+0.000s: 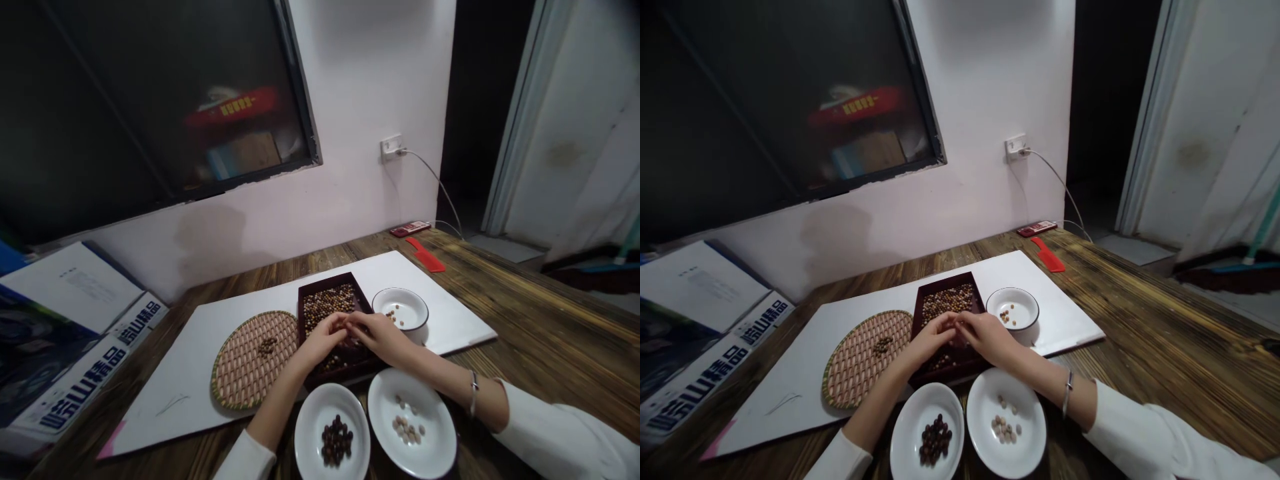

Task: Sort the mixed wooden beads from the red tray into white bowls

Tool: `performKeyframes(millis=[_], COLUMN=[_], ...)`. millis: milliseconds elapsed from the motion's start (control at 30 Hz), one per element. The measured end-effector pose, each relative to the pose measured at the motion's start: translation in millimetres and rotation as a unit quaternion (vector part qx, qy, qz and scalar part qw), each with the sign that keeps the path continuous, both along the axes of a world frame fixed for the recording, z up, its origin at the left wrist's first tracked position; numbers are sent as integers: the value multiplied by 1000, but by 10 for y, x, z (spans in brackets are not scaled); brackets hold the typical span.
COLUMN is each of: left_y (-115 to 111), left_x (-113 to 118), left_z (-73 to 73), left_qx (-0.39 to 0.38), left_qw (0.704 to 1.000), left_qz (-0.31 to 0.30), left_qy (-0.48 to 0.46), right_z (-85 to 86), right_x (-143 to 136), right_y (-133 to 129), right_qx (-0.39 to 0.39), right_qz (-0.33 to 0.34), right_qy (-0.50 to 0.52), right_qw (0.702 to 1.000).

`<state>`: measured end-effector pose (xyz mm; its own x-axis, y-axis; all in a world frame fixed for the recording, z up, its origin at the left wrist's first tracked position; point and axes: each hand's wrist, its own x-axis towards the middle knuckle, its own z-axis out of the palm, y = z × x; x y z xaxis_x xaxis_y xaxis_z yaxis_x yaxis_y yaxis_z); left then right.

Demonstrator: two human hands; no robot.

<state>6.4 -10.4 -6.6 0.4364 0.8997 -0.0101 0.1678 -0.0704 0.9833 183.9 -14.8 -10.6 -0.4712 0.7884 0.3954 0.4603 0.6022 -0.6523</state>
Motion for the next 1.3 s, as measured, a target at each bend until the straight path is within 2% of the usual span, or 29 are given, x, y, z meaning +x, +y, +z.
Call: performKeyframes(millis=[67, 133, 233, 533, 900, 1033, 1300], left_y=[-13, -38, -70, -70, -94, -72, -58], left_x=[-2, -3, 3, 15, 46, 35, -2], left_z=[-42, -70, -76, -42, 22, -5, -69], left_qx=[50, 100, 117, 123, 114, 123, 131], left_qw=[996, 976, 951, 944, 935, 926, 933], left_qz=[-8, -32, -57, -73, -81, -79, -77], left_qy=[79, 190, 280, 299, 327, 347, 328], right_z=[5, 2, -24, -38, -33, -23, -25], right_x=[0, -1, -5, 8, 9, 8, -1], right_y=[-5, -1, 22, 29, 22, 19, 26], right_qx=[2, 5, 12, 18, 19, 23, 21], right_qz=[-14, -11, 11, 18, 21, 19, 21], right_qy=[23, 41, 37, 8, 22, 15, 3], right_qw=[1000, 999, 999, 1000, 999, 999, 1000])
